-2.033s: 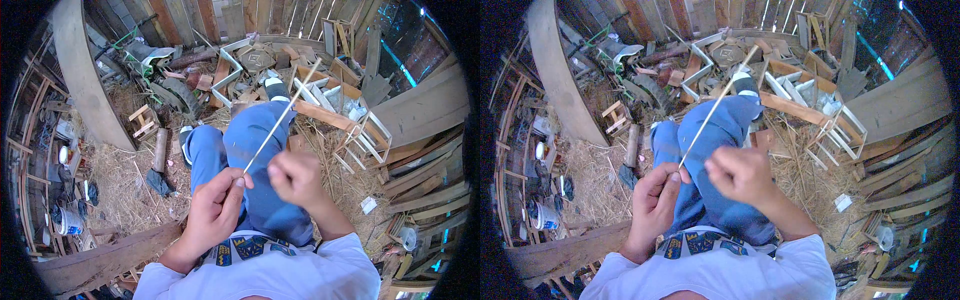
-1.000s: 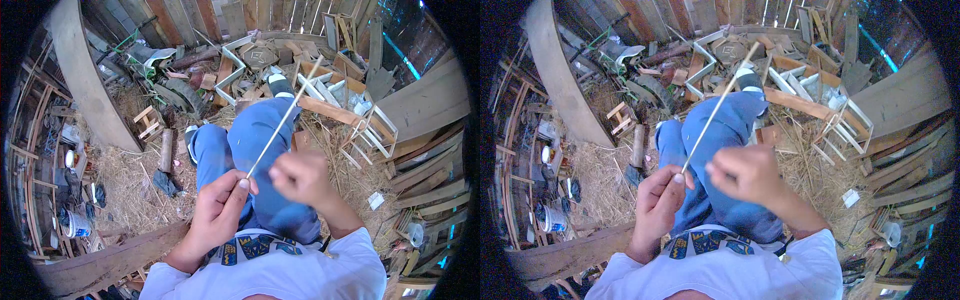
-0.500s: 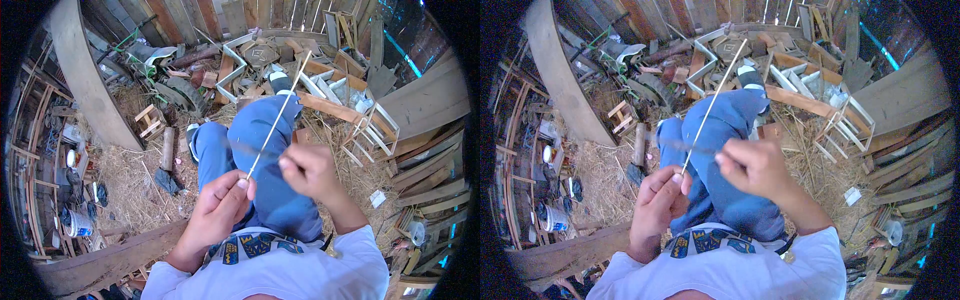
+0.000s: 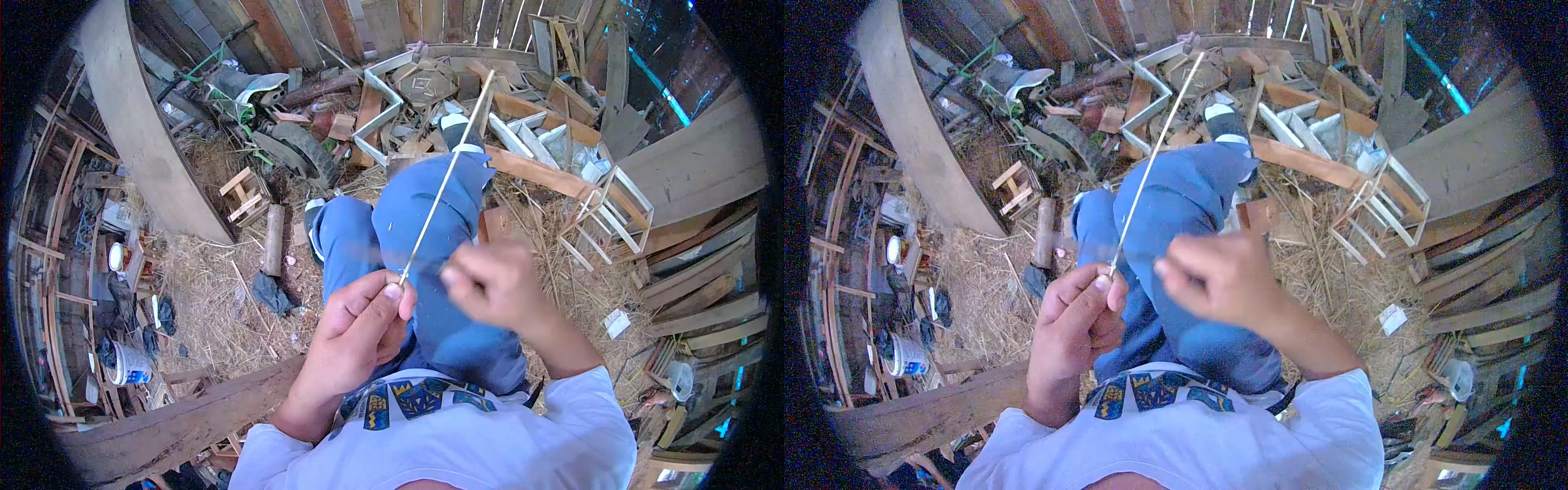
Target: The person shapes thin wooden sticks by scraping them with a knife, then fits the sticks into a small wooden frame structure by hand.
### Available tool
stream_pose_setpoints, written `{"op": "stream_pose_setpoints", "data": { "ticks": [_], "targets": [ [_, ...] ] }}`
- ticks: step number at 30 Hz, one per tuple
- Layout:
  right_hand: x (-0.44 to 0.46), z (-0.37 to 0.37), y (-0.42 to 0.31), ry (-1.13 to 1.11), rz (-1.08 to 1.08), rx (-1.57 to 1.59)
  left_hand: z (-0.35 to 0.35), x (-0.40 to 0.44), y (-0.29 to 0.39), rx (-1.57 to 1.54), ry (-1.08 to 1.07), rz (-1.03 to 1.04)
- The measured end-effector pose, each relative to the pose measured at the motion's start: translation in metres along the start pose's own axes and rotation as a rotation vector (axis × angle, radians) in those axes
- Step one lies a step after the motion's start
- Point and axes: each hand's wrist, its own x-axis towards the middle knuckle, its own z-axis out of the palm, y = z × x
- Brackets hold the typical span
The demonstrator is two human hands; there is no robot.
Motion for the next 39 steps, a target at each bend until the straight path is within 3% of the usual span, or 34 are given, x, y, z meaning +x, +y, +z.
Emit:
{"op": "stream_pose_setpoints", "data": {
  "ticks": [11,20,24,32,35,39],
  "targets": [
    [0.003,0.000,0.001,0.054,0.099,0.068,-0.004,-0.001,0.000,-0.009,0.001,0.008],
    [-0.003,0.010,-0.006,-0.103,0.014,0.130,-0.008,-0.001,0.001,0.035,0.033,0.026],
    [0.008,-0.002,0.002,0.113,0.169,0.158,-0.007,-0.002,0.000,0.041,0.011,0.087],
    [0.007,-0.004,0.004,0.120,0.050,0.085,-0.005,0.002,-0.002,0.305,0.073,0.240],
    [0.009,-0.008,0.003,0.161,0.154,0.090,-0.006,0.002,-0.005,0.373,0.101,0.258],
    [0.007,0.004,-0.001,0.189,0.127,0.048,0.000,0.000,-0.005,0.356,0.152,0.252]
  ]
}}
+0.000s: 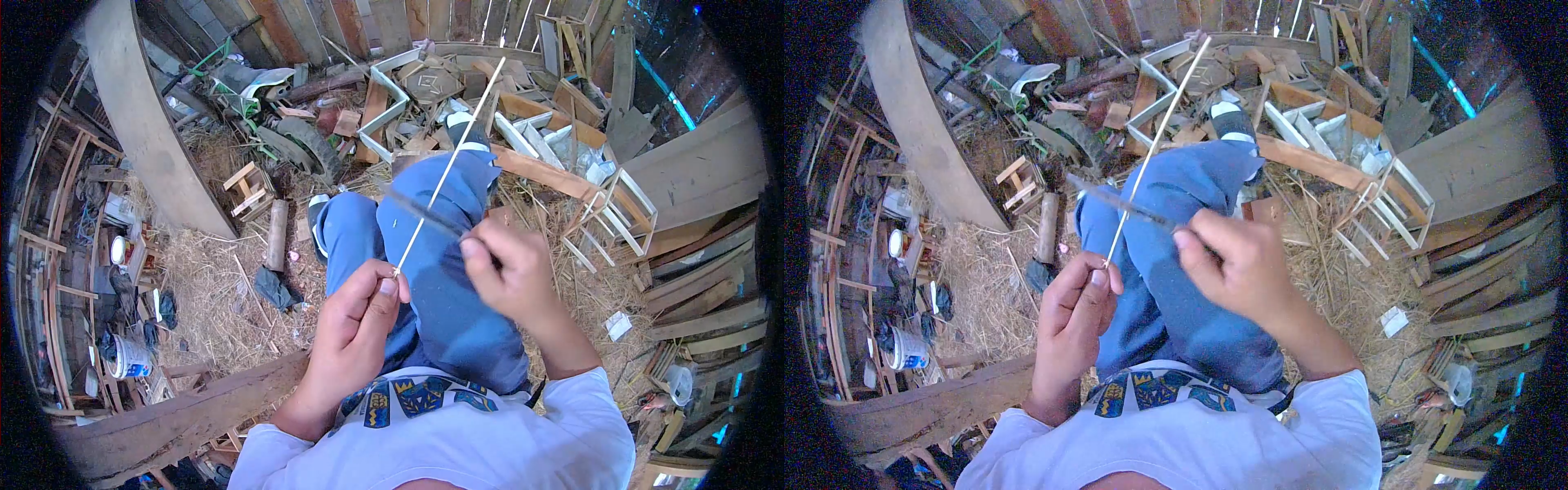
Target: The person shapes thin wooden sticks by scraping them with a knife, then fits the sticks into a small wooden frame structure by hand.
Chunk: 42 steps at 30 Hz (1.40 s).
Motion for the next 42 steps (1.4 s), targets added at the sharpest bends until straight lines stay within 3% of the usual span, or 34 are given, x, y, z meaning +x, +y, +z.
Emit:
{"op": "stream_pose_setpoints", "data": {
  "ticks": [4,6,10,13,18,19,23,27,30,32,34,42],
  "targets": [
    [-0.009,0.007,-0.004,-0.110,-0.041,-0.026,-0.003,0.004,-0.002,-0.161,-0.036,-0.093],
    [-0.006,0.001,-0.002,-0.064,0.087,-0.009,-0.003,0.004,0.001,-0.248,-0.047,-0.143],
    [-0.013,0.003,-0.005,-0.221,-0.080,-0.037,-0.004,0.004,0.002,-0.321,-0.052,-0.205],
    [-0.010,0.002,0.000,-0.186,-0.038,-0.060,-0.004,0.006,0.002,-0.365,-0.063,-0.211],
    [-0.007,-0.001,-0.004,-0.182,0.003,-0.047,-0.004,0.006,0.002,-0.290,-0.029,-0.179],
    [-0.004,0.000,0.002,-0.075,0.042,-0.038,-0.004,0.005,0.001,-0.260,-0.035,-0.161],
    [-0.010,0.000,-0.012,-0.258,-0.045,-0.049,-0.003,0.003,0.001,-0.262,-0.053,-0.170],
    [-0.003,-0.002,-0.001,-0.097,0.037,-0.063,-0.001,0.001,-0.001,-0.233,-0.038,-0.139],
    [-0.009,-0.001,-0.014,-0.247,-0.063,-0.055,0.001,0.000,0.002,-0.214,-0.024,-0.117],
    [-0.005,-0.002,-0.008,-0.239,-0.085,-0.093,0.000,-0.001,0.001,-0.210,-0.013,-0.120],
    [-0.002,-0.002,-0.004,-0.106,0.028,-0.101,-0.001,0.000,0.000,-0.210,-0.027,-0.103],
    [-0.007,0.004,-0.011,-0.233,-0.050,-0.059,0.003,-0.002,0.001,-0.134,0.016,-0.068]
  ]
}}
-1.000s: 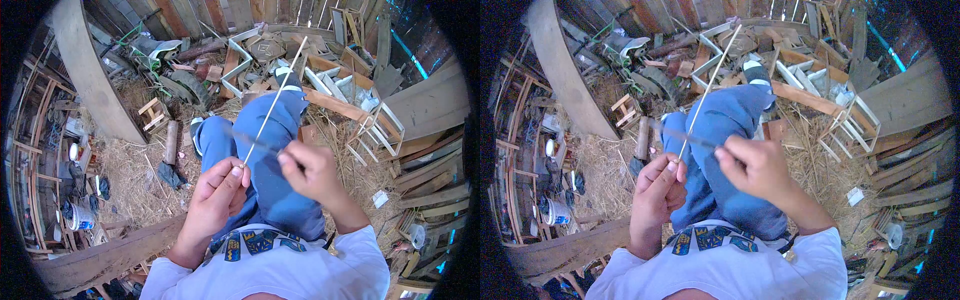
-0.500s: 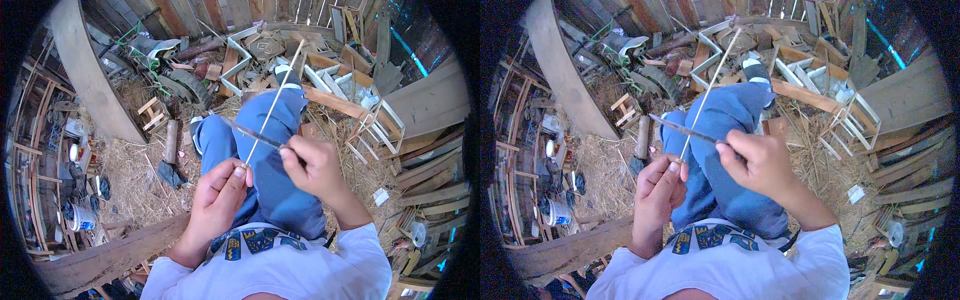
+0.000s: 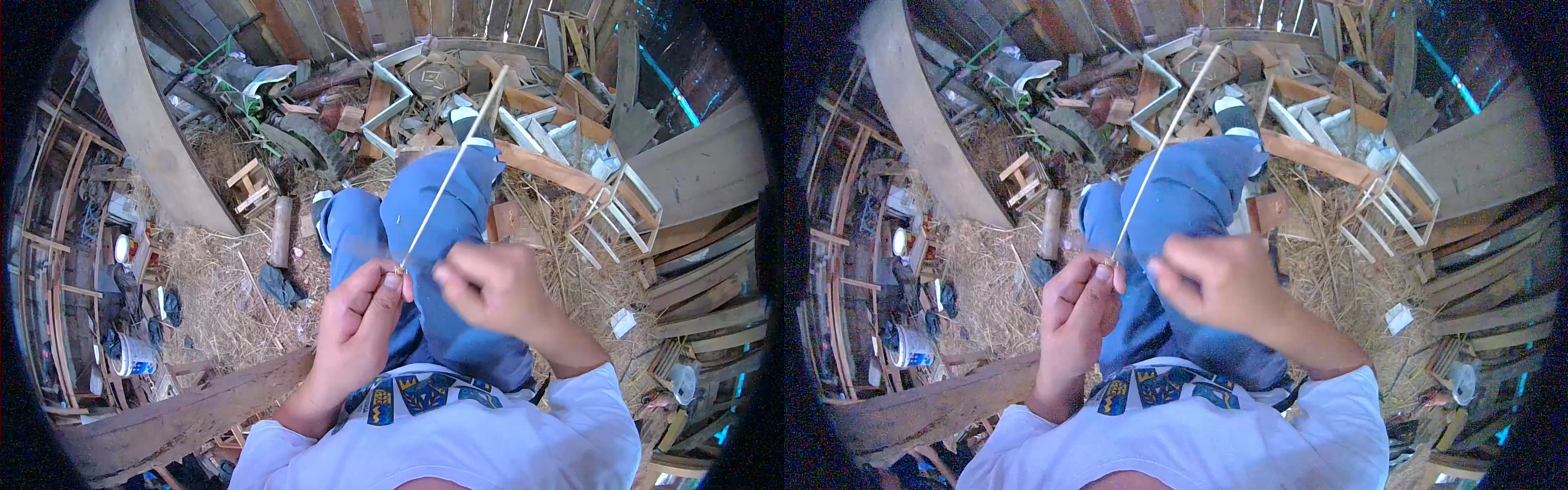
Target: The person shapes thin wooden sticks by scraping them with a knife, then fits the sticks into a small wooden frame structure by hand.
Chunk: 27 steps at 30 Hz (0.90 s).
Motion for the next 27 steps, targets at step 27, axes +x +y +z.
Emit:
{"op": "stream_pose_setpoints", "data": {
  "ticks": [27],
  "targets": [
    [0.004,-0.001,-0.001,0.044,0.077,0.023,0.000,0.000,-0.012,0.495,0.194,0.231]
  ]
}}
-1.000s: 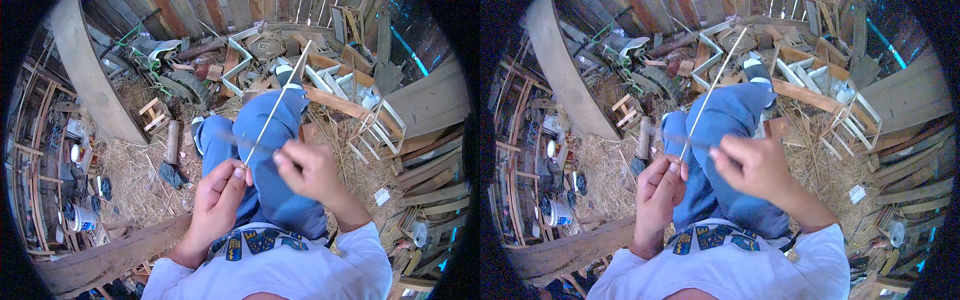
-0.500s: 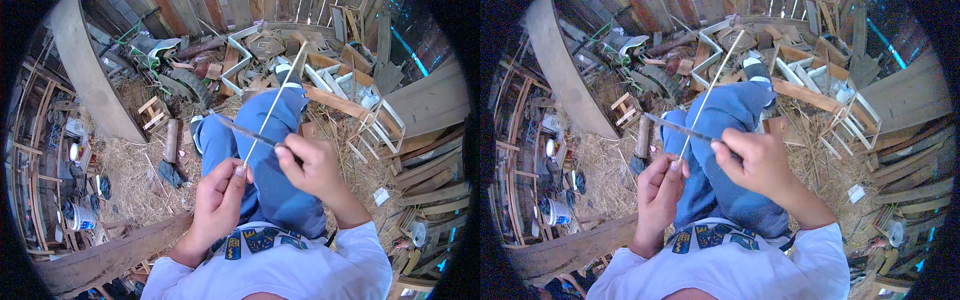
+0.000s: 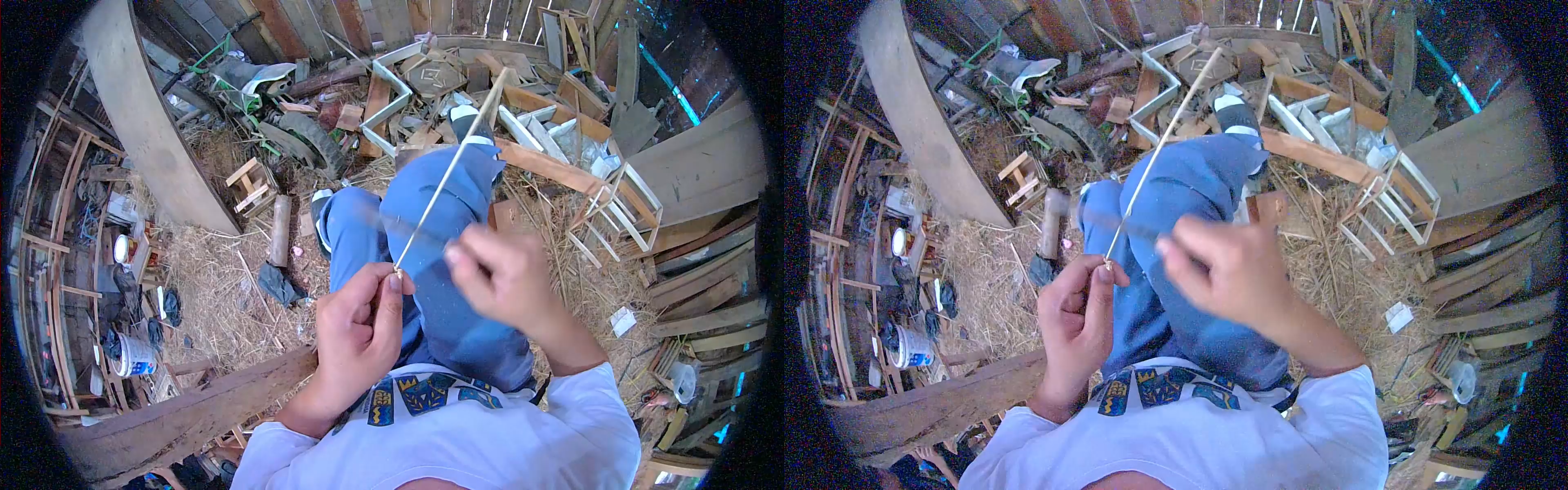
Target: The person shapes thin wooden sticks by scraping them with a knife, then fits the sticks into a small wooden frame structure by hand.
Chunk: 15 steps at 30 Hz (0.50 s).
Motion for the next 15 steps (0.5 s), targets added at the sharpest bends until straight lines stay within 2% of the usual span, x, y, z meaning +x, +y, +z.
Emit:
{"op": "stream_pose_setpoints", "data": {
  "ticks": [1,3,5,6,7,9,11,13,14,15],
  "targets": [
    [-0.003,0.002,-0.002,-0.059,-0.063,-0.019,0.000,0.001,-0.002,0.053,0.006,0.040],
    [-0.004,0.004,-0.005,-0.062,-0.045,0.007,-0.001,0.003,-0.005,0.056,0.019,0.072],
    [0.003,-0.002,0.003,0.087,0.063,0.054,0.000,0.001,-0.006,0.050,0.035,0.089],
    [0.005,0.001,0.007,0.153,0.045,0.012,0.001,0.000,-0.005,0.068,0.051,0.092],
    [0.003,0.002,0.003,0.153,0.039,0.011,0.001,0.002,-0.003,0.088,0.068,0.100],
    [-0.006,0.006,-0.008,-0.055,-0.046,0.007,0.000,0.002,-0.002,0.090,0.066,0.131],
    [0.000,0.005,-0.002,-0.024,-0.072,-0.003,0.000,0.002,-0.002,0.085,0.056,0.152],
    [0.006,0.002,0.004,0.176,0.058,0.030,0.002,0.002,0.002,0.153,0.099,0.155],
    [0.003,0.000,0.001,0.073,0.032,0.013,0.002,0.002,0.000,0.152,0.103,0.159],
    [0.001,0.001,-0.002,0.078,0.028,0.013,0.002,0.002,-0.003,0.162,0.106,0.188]
  ]
}}
